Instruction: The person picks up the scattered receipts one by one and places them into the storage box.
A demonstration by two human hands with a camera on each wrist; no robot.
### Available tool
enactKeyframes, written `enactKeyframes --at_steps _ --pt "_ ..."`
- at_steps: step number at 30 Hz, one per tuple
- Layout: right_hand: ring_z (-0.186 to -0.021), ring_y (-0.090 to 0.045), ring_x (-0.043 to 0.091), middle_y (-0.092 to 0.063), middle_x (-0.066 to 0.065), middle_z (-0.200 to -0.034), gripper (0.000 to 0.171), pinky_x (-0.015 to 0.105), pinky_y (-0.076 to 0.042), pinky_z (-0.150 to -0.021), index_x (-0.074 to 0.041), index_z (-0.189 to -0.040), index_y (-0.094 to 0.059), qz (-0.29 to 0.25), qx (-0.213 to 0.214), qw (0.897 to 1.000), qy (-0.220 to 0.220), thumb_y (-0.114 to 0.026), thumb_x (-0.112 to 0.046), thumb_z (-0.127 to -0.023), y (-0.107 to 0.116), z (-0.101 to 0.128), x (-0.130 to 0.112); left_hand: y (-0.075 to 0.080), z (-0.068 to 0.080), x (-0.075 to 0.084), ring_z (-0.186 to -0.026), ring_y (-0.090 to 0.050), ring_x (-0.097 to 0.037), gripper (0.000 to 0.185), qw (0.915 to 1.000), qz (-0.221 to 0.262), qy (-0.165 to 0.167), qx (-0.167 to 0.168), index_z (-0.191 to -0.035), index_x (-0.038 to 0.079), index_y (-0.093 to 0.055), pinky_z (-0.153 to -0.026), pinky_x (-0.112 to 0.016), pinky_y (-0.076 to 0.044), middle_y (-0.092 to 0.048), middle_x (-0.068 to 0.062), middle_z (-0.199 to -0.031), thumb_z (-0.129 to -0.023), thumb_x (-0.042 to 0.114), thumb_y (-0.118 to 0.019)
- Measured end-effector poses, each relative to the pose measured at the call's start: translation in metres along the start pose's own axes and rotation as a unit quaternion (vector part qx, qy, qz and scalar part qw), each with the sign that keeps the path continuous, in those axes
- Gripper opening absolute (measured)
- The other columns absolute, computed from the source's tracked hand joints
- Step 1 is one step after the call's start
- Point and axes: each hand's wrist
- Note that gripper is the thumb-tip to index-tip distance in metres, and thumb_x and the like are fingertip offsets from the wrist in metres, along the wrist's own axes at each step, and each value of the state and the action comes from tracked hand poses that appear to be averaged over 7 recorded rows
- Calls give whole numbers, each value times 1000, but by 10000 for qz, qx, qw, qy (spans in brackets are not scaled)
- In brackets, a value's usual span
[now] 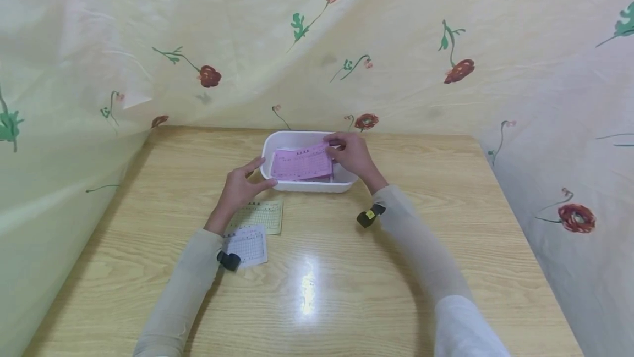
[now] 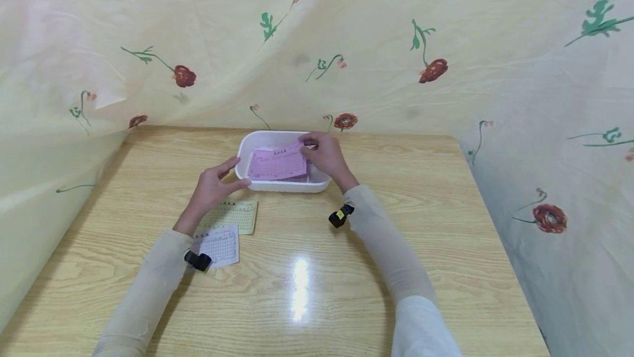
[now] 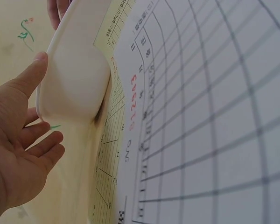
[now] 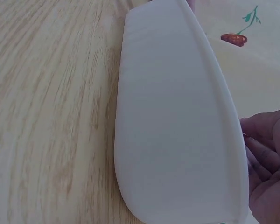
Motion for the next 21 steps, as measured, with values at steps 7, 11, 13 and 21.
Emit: enactKeyframes --at_steps 7,11,13,21 --pt "-94 -73 29 -72 17 -124 31 32 -64 -74 0 -126 -68 -20 42 10000 -75 -71 -10 -97 3 0 0 0 0 -1 -153 -29 -32 85 10000 39 -50 3 -152 14 -49 -122 -54 -30 -35 -5 -163 -82 49 -84" --pt "-95 -74 32 -71 16 -125 32 31 -64 -72 0 -127 -67 -87 123 9999 -84 -71 -13 -98 7 4 -3 0 1 0 -153 -28 -33 86 10000 45 -28 1 -152 15 -49 -123 -54 -29 -35 -5 -164 -81 49 -84" --pt "-96 -74 35 -71 17 -125 32 31 -64 -72 1 -126 -68 -110 175 9998 -59 -71 -13 -98 9 7 -5 0 1 0 -153 -28 -33 86 10000 41 -24 -9 -152 15 -49 -123 -54 -29 -35 -5 -164 -82 49 -84" --pt "-91 -73 25 -73 11 -122 27 30 -64 -71 -5 -122 -71 -28 340 9994 46 -71 -15 -98 16 24 -21 0 1 0 -153 -29 -33 86 10000 20 -38 3 -152 14 -49 -122 -55 -30 -35 -5 -163 -82 50 -83"
Point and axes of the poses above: each hand's wrist, its own z-axis away from the middle knuckle, its own y-axis out of the back of the hand, x = y × z
